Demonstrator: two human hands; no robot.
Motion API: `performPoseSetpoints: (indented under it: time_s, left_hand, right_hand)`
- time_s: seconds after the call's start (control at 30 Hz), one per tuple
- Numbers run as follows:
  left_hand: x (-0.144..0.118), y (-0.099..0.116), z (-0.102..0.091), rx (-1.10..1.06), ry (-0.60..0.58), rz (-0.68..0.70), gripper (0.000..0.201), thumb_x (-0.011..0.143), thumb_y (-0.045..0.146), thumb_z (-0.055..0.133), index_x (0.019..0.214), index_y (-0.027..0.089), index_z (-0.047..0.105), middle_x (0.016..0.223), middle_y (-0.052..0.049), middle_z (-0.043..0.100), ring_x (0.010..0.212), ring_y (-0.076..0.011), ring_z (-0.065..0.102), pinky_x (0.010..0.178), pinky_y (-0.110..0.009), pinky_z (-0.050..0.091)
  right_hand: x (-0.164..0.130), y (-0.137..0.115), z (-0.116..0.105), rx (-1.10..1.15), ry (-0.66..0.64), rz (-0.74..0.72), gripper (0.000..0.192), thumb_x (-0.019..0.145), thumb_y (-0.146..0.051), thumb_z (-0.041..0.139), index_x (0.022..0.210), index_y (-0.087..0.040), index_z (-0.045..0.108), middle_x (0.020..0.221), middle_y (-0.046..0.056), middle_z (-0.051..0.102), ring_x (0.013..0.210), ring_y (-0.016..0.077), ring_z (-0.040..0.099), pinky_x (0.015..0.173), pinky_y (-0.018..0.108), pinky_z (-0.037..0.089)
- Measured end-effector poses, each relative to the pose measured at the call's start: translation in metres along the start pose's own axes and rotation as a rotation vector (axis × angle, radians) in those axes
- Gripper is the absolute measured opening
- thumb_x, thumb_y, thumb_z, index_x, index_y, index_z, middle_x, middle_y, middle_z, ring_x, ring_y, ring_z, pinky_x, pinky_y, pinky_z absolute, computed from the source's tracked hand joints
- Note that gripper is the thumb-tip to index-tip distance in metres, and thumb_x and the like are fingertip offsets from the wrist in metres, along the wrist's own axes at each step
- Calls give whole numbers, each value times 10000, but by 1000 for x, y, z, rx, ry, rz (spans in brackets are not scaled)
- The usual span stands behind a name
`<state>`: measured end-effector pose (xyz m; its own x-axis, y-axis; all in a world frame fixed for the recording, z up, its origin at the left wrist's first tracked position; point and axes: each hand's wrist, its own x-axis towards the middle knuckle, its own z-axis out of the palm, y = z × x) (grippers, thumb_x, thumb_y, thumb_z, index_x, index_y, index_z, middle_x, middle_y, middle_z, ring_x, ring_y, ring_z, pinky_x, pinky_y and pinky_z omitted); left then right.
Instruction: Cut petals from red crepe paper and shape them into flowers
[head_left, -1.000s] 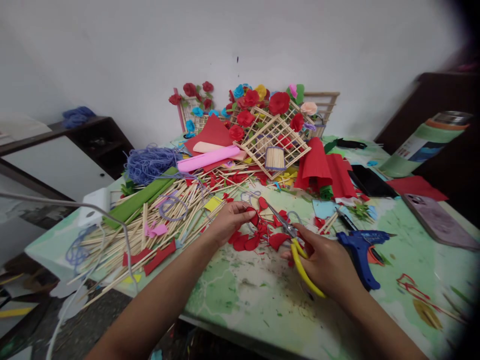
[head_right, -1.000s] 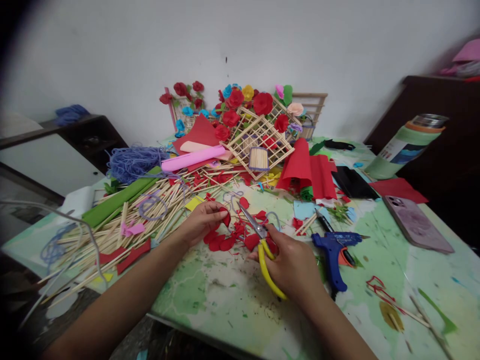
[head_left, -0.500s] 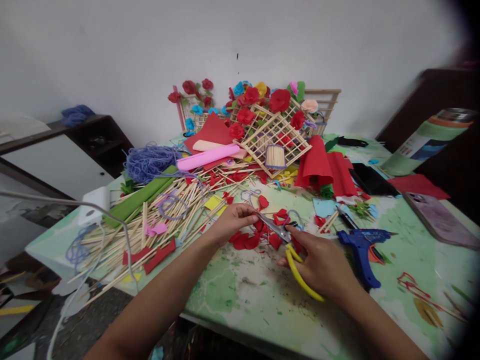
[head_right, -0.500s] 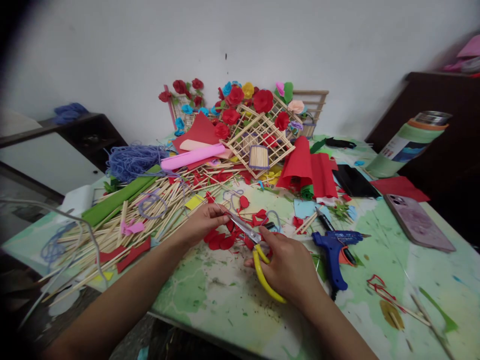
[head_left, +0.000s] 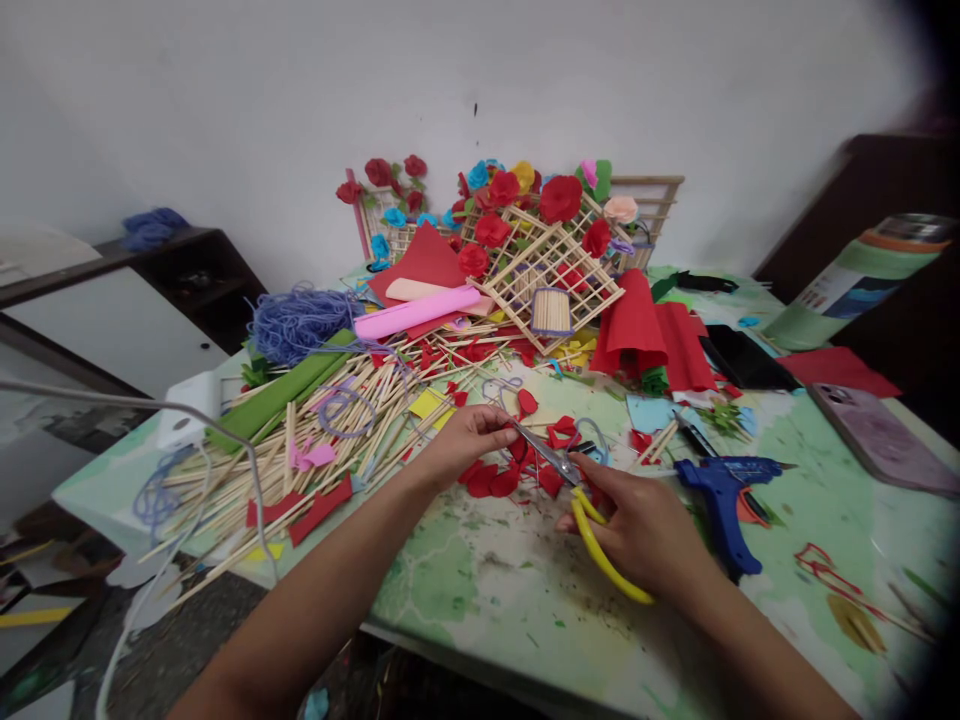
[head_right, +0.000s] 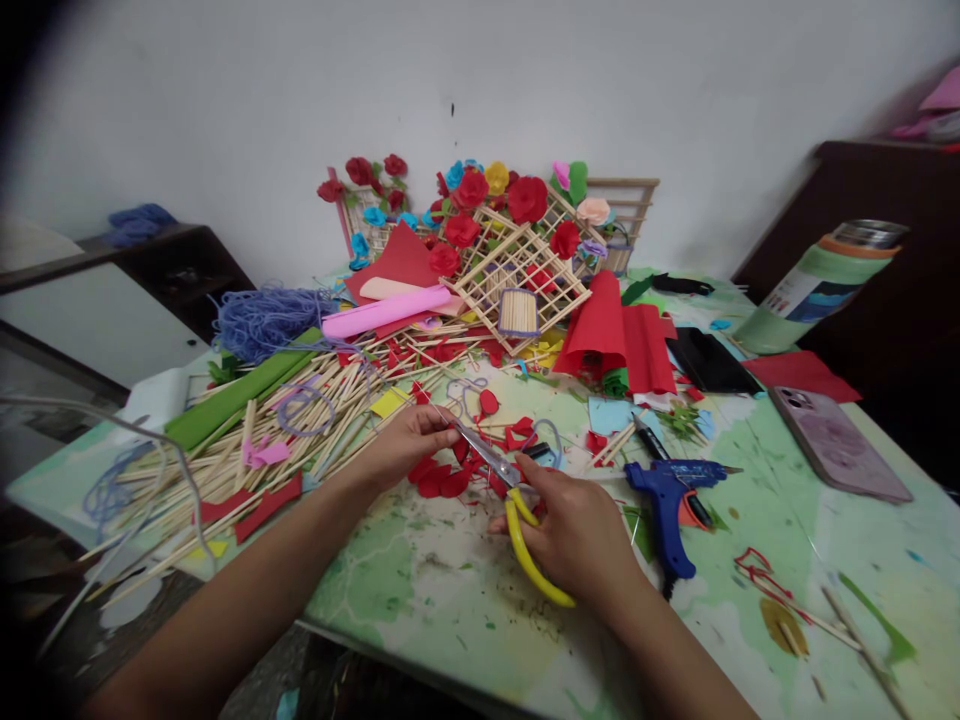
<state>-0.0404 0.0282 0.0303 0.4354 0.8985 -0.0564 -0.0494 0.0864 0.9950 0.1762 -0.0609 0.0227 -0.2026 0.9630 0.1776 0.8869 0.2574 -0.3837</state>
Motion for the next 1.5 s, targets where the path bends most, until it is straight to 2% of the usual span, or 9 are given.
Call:
performPoseSetpoints:
  time_s: [0.17, 0.37, 0.5, 0.67, 0.77, 0.9, 1.03, 1.27, 1.5]
  left_hand:
    - [1, -3, 2, -77, 20, -11, 264, 625, 351, 777, 713, 115, 697, 679, -53, 677, 635, -138, 575, 664, -249, 432]
    - [6, -6, 1, -320, 197, 44, 254, 666, 380, 741, 686, 130, 705, 627, -27, 631, 565, -88, 493, 568, -205, 389]
    - [5, -5, 0, -103, 285, 191, 255, 703, 385, 715, 827, 163, 731, 694, -25, 651, 543, -85, 465, 555, -217, 389]
    - [-10, -2, 4, 226, 455, 519, 72, 675, 260, 747, 740, 228, 747, 794, -53, 691, 808, -179, 602, 813, -296, 436]
    - [-21, -3, 6, 289, 341, 559, 97, 637, 206, 770, 716, 261, 755, 825, -61, 700, 847, -199, 613, 875, -325, 410]
    - [-27, -11, 4, 350, 90, 503, 166, 586, 177, 801, 710, 276, 754, 802, -61, 704, 812, -206, 618, 851, -343, 399]
    - [-27, -16, 4, 392, 11, 556, 182, 603, 183, 791, 740, 296, 752, 838, -62, 712, 826, -208, 617, 847, -354, 402]
    - [-25, -8, 17, 219, 263, 622, 219, 712, 277, 718, 929, 247, 715, 970, -83, 686, 872, -187, 621, 868, -332, 446]
    - [-13, -13, 24, -249, -140, 208, 349, 772, 456, 631, 909, 136, 617, 583, -17, 629, 469, -117, 573, 496, -230, 449]
  right_hand:
    - [0, 1, 2, -45, 14, 91, 511, 780, -461, 560, 1236, -233, 593, 784, 55, 732, 624, 198, 649, 508, 249, 364]
    - [3, 6, 6, -262, 15, 207, 471, 805, -407, 516, 1212, -183, 589, 781, 98, 729, 620, 244, 654, 501, 277, 336]
    - [5, 11, 10, -265, 9, 146, 500, 796, -344, 523, 1258, -153, 534, 944, 115, 712, 765, 246, 658, 600, 294, 405]
    - [5, 2, 3, -269, 147, 82, 412, 802, -328, 521, 1128, -93, 611, 946, 164, 665, 964, 300, 579, 809, 377, 429]
    - [7, -17, -8, -3, 152, 49, 328, 850, -378, 482, 1004, -149, 659, 895, 121, 667, 882, 251, 589, 781, 356, 441]
    - [16, -45, -12, 730, -25, 39, 418, 888, -488, 400, 717, -173, 614, 657, 24, 609, 620, 144, 544, 590, 256, 427]
    - [27, -59, -2, 1117, 60, 117, 368, 790, -511, 546, 648, -171, 562, 567, -25, 511, 532, 103, 446, 533, 233, 375]
    - [36, -61, -7, 1057, 300, 143, 301, 775, -421, 598, 620, -170, 543, 557, -36, 478, 528, 95, 401, 521, 230, 323]
    - [56, -59, -13, 838, 385, 19, 286, 799, -372, 570, 597, -172, 539, 565, -31, 480, 568, 110, 429, 566, 240, 341]
